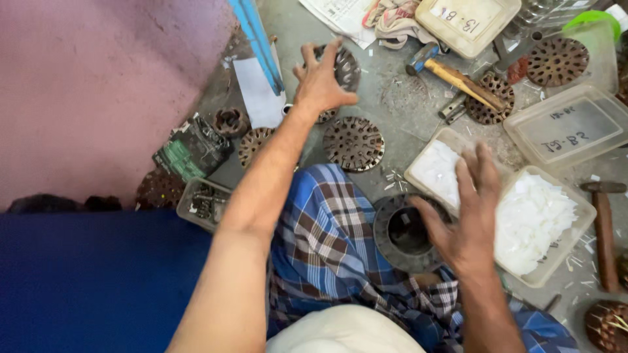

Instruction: The person sits on the floor and uses a hammer to tap a metal stator core into place. They then insert white insulating paper into the slots of the stator core by hand, repeating the process for multiple slots.

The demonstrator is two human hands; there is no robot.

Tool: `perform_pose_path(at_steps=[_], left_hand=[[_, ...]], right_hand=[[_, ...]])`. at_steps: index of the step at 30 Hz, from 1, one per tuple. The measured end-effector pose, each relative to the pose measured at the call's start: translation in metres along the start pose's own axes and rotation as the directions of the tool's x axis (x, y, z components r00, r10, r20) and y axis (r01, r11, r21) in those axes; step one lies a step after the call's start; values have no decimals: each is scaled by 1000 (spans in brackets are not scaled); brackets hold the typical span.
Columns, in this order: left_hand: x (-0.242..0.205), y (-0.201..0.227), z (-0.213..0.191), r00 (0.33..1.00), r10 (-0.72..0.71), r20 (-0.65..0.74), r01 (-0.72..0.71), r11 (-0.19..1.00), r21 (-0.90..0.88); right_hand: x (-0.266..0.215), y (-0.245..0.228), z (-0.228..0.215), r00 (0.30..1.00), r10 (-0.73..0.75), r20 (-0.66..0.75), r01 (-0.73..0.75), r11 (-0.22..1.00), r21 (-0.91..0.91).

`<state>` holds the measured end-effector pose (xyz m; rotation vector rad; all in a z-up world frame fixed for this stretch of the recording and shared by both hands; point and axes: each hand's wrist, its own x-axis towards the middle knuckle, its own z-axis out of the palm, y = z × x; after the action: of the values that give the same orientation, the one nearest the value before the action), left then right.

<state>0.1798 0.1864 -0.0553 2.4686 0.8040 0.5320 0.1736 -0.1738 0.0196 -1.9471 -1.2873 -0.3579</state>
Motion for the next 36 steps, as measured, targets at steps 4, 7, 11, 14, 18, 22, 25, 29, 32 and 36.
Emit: perform_pose_path(at_steps=[4, 7, 11, 14, 18, 22, 25, 29, 32, 36], left_hand=[[33, -31, 34, 881, -361, 305, 330, 932, 152], [40, -48, 56, 823, -454, 340, 387, 888, 250], [43, -62, 76, 757, -539, 370, 423, 836, 350], [43, -66, 89, 746, -555, 367, 442, 826, 349], [45, -80, 98, 800, -473, 370, 338, 864, 373], [50, -86, 94, 797, -409, 444, 268, 899, 347], [46, -79, 93, 789, -443, 425, 289, 879, 379], [42, -66, 95, 788, -494, 367, 326, 841, 432], [43, -61, 95, 785, -507, 355, 343, 833, 434], [44, -65, 96, 806, -470, 359, 308, 853, 422]], right_hand=[[-23, 25, -14, 989, 150, -2, -150, 986, -67], [-39, 39, -20, 975, 220, 8, -218, 969, -118], [-49, 52, -21, 960, 279, 27, -275, 955, -110], [-49, 61, -21, 944, 329, 27, -326, 942, -87], [-46, 80, -14, 930, 363, 52, -362, 932, -31], [-27, 137, -13, 954, 286, 87, -276, 955, -107], [-3, 213, -13, 914, 374, 157, -374, 927, -29], [25, 329, 1, 739, 644, 198, -622, 765, -164], [48, 415, 11, 820, 559, 125, -503, 808, -308], [84, 500, 27, 854, 508, 115, -402, 783, -475]])
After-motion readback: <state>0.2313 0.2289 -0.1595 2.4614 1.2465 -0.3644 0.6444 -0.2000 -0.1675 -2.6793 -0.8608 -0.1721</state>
